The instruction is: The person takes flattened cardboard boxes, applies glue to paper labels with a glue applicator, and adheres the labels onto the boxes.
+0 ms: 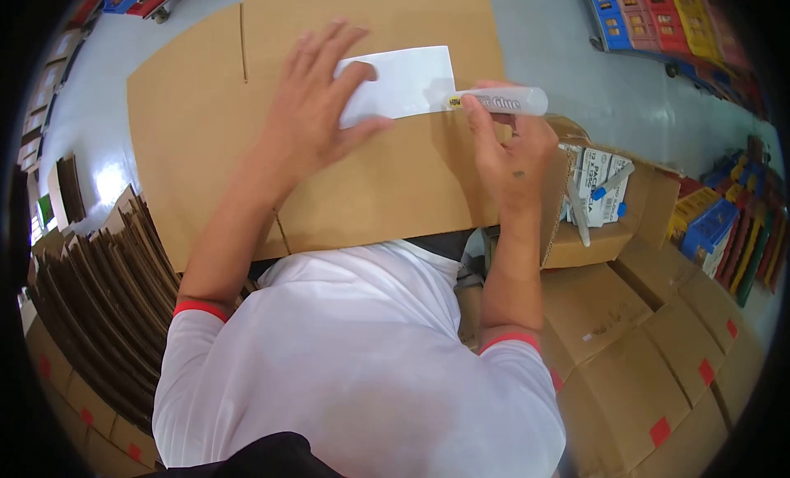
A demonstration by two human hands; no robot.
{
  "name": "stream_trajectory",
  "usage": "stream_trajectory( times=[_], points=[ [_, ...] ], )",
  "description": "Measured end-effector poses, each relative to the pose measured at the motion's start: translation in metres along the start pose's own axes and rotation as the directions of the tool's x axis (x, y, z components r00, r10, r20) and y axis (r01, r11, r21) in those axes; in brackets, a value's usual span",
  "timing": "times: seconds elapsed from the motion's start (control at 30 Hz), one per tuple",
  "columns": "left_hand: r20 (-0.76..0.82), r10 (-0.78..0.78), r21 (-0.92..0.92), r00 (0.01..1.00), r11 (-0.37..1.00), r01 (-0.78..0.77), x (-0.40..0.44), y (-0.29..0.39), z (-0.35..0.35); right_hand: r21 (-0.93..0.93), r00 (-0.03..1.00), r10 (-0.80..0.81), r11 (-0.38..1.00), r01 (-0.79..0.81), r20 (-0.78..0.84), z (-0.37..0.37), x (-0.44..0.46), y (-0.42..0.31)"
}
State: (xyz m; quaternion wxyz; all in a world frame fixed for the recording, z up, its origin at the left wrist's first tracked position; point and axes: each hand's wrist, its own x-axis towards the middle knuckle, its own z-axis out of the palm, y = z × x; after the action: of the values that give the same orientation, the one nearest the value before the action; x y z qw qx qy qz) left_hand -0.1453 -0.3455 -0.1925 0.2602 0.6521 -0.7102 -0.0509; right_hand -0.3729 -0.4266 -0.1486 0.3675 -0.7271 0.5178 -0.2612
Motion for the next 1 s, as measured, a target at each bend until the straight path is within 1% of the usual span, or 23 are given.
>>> stream_trajectory(
  times=[0.03, 0.07, 0.1, 0.13, 0.17, 0.2, 0.27, 0.3, 0.33, 0.37, 0.4, 0.43, 0.47, 0.5, 0.57, 0.6, 0.67, 0.77, 0.9, 1.0],
  points=[
    [-0.019, 0.006, -0.051, 1.0, 0.999, -0.007, 0.002, 0.007, 0.003, 0.004, 0.999, 0.013, 1.0, -0.013, -0.041, 0.0, -0.001, -0.001],
    [-0.017, -0.002, -0.04, 1.0, 0.999, 0.001, 0.004, 0.012, 0.005, 0.01, 0.996, 0.029, 1.0, -0.029, -0.08, 0.001, -0.003, -0.003],
    [0.021, -0.002, -0.082, 1.0, 0.997, 0.004, 0.005, 0.018, 0.008, 0.02, 0.997, 0.026, 0.999, -0.025, -0.071, 0.001, -0.008, -0.006],
    [0.056, 0.001, -0.122, 0.998, 0.992, 0.006, 0.006, 0.021, 0.011, 0.16, 0.992, -0.112, 0.98, 0.12, -0.059, 0.0, -0.012, -0.011],
    [0.026, 0.03, -0.044, 0.999, 0.999, -0.029, 0.007, 0.019, 0.017, 0.296, 0.966, -0.248, 0.92, 0.258, -0.069, -0.002, -0.014, -0.016],
    [0.025, 0.031, -0.034, 0.999, 0.999, -0.03, 0.006, 0.014, 0.017, 0.303, 0.965, -0.253, 0.916, 0.263, -0.072, -0.002, -0.014, -0.022],
    [0.029, -0.102, -0.064, 0.994, 0.993, 0.104, 0.004, 0.002, 0.009, 0.594, 0.964, -0.24, 0.761, 0.26, -0.114, 0.003, -0.014, -0.038],
    [0.029, -0.094, -0.057, 0.995, 0.994, 0.095, 0.003, -0.005, 0.002, 0.598, 0.963, -0.24, 0.756, 0.266, -0.124, 0.007, -0.01, -0.04],
    [-0.057, -0.296, -0.347, 0.953, 0.901, 0.259, 0.002, -0.012, -0.009, 0.71, 0.976, -0.212, 0.679, 0.187, -0.054, 0.013, -0.006, -0.042],
    [-0.076, -0.5, -0.614, 0.862, 0.705, 0.355, 0.004, -0.016, -0.019, 0.804, 0.981, -0.195, 0.587, 0.101, 0.018, 0.02, -0.002, -0.043],
    [-0.077, -0.492, -0.606, 0.867, 0.713, 0.351, 0.009, -0.018, -0.03, 0.809, 0.981, -0.194, 0.578, 0.107, 0.009, 0.029, 0.0, -0.042],
    [-0.165, -0.635, -0.857, 0.754, 0.471, 0.209, 0.015, -0.019, -0.041, 0.816, 0.983, -0.133, 0.578, -0.03, 0.13, 0.041, 0.0, -0.037],
    [-0.176, -0.774, -0.979, 0.608, 0.202, -0.026, 0.018, -0.021, -0.048, 0.805, 0.965, -0.076, 0.57, -0.166, 0.252, 0.052, 0.001, -0.035],
    [-0.184, -0.771, -0.977, 0.61, 0.211, -0.029, 0.017, -0.024, -0.053, 0.81, 0.965, -0.084, 0.565, -0.16, 0.249, 0.062, 0.004, -0.039],
    [-0.205, -0.784, -0.971, 0.586, 0.09, -0.219, 0.015, -0.031, -0.059, 0.761, 0.963, 0.051, 0.602, -0.242, 0.266, 0.081, 0.01, -0.049],
    [-0.211, -0.783, -0.97, 0.585, 0.095, -0.223, 0.014, -0.032, -0.061, 0.762, 0.963, 0.045, 0.602, -0.239, 0.266, 0.086, 0.013, -0.051],
    [-0.192, -0.795, -0.966, 0.576, 0.048, -0.256, 0.009, -0.028, -0.064, 0.818, 0.965, 0.085, 0.516, -0.254, 0.246, 0.093, 0.018, -0.054],
    [-0.214, -0.798, -0.956, 0.564, 0.051, -0.29, 0.009, -0.021, -0.067, 0.835, 0.961, 0.075, 0.48, -0.268, 0.265, 0.095, 0.022, -0.058],
    [-0.225, -0.807, -0.945, 0.547, 0.044, -0.324, 0.011, -0.019, -0.066, 0.829, 0.959, 0.097, 0.484, -0.279, 0.266, 0.101, 0.026, -0.063],
    [-0.21, -0.795, -0.949, 0.569, 0.027, -0.313, 0.01, -0.019, -0.066, 0.821, 0.949, 0.097, 0.48, -0.31, 0.301, 0.104, 0.025, -0.064]
  ],
)
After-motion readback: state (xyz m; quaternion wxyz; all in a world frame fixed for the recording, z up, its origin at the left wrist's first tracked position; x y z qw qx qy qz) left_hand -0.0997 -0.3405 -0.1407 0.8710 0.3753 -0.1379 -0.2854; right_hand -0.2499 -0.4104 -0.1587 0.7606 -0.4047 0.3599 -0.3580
